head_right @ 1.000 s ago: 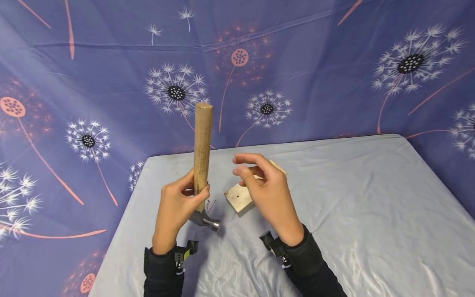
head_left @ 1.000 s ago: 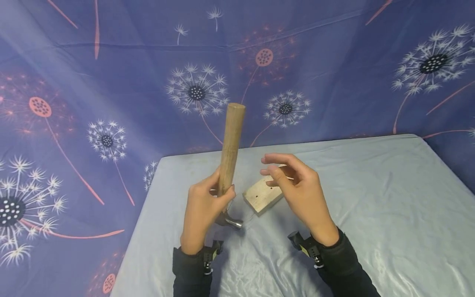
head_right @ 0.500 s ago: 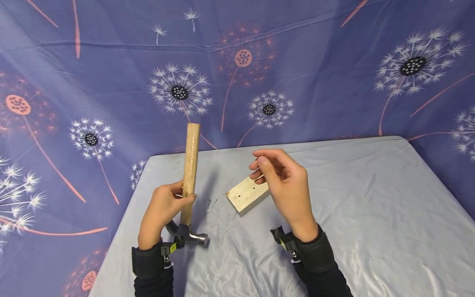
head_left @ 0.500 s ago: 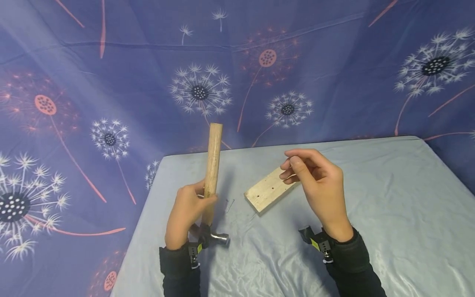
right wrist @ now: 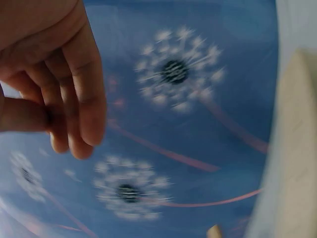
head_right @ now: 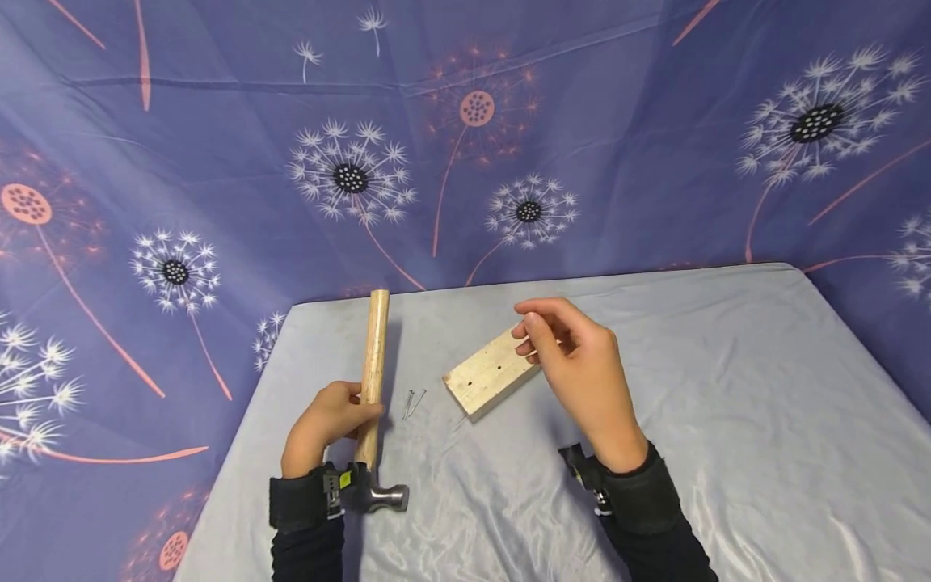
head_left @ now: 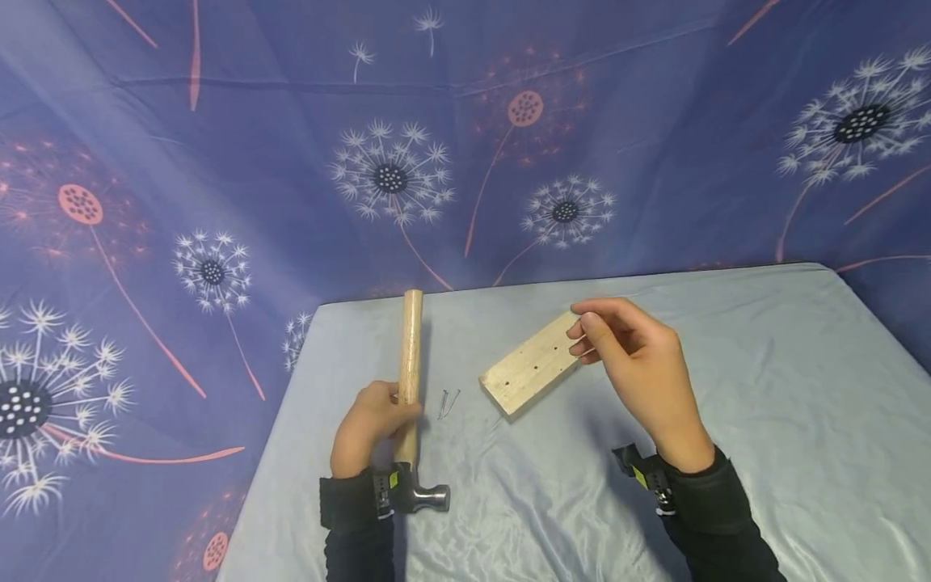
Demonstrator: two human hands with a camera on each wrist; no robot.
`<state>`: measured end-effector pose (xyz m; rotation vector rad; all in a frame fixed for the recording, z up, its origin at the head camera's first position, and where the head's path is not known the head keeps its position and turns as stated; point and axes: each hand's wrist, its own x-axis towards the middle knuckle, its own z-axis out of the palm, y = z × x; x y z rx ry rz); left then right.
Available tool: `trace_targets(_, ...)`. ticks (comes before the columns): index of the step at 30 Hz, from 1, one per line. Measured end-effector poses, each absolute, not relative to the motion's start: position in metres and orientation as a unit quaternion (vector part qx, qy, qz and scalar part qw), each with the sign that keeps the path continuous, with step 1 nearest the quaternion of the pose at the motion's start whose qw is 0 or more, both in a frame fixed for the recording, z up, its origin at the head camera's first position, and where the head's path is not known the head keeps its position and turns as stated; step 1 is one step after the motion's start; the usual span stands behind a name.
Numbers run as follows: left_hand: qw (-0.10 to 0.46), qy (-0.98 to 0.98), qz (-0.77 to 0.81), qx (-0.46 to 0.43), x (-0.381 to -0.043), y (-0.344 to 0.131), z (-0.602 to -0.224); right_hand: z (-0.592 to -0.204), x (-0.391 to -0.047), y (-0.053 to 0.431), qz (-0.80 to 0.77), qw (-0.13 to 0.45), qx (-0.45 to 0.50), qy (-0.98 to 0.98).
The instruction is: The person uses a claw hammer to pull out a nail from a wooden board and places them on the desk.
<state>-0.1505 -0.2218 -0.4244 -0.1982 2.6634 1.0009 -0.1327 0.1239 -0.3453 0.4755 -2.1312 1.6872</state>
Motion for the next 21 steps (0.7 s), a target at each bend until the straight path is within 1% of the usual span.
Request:
trace_targets(5,0.186,0.926,0.318,-0.087,-0.149,-0.219,-0.43,-0.377,-0.133,0.144,0.478,0.166,0.148,-0.849)
trace_targets(11,0.211,0.925,0.299,-0.101,-0.142,-0.218,-0.43,-0.403,-0.129,0.169,0.43,0.132,0.133,-0.883)
trace_targets(15,0.217,0.928,0.283,-0.112,-0.135,-0.22,-0.42,-0.413,-0.13,0.18,0.397,0.102,0.121,-0.904)
trace_targets(18,0.196,0.938,0.267,-0.101,-0.129,-0.214,-0.409,-0.42,-0.137,0.188,0.366,0.084,0.121,-0.919)
trace_targets(20,0.158,0.953,0.247,-0.072,-0.129,-0.205,-0.402,-0.426,-0.146,0.194,0.33,0.073,0.125,-0.933)
trace_targets(21,0.128,0.963,0.231,-0.048,-0.131,-0.199,-0.399,-0.429,-0.151,0.197,0.308,0.069,0.127,-0.941)
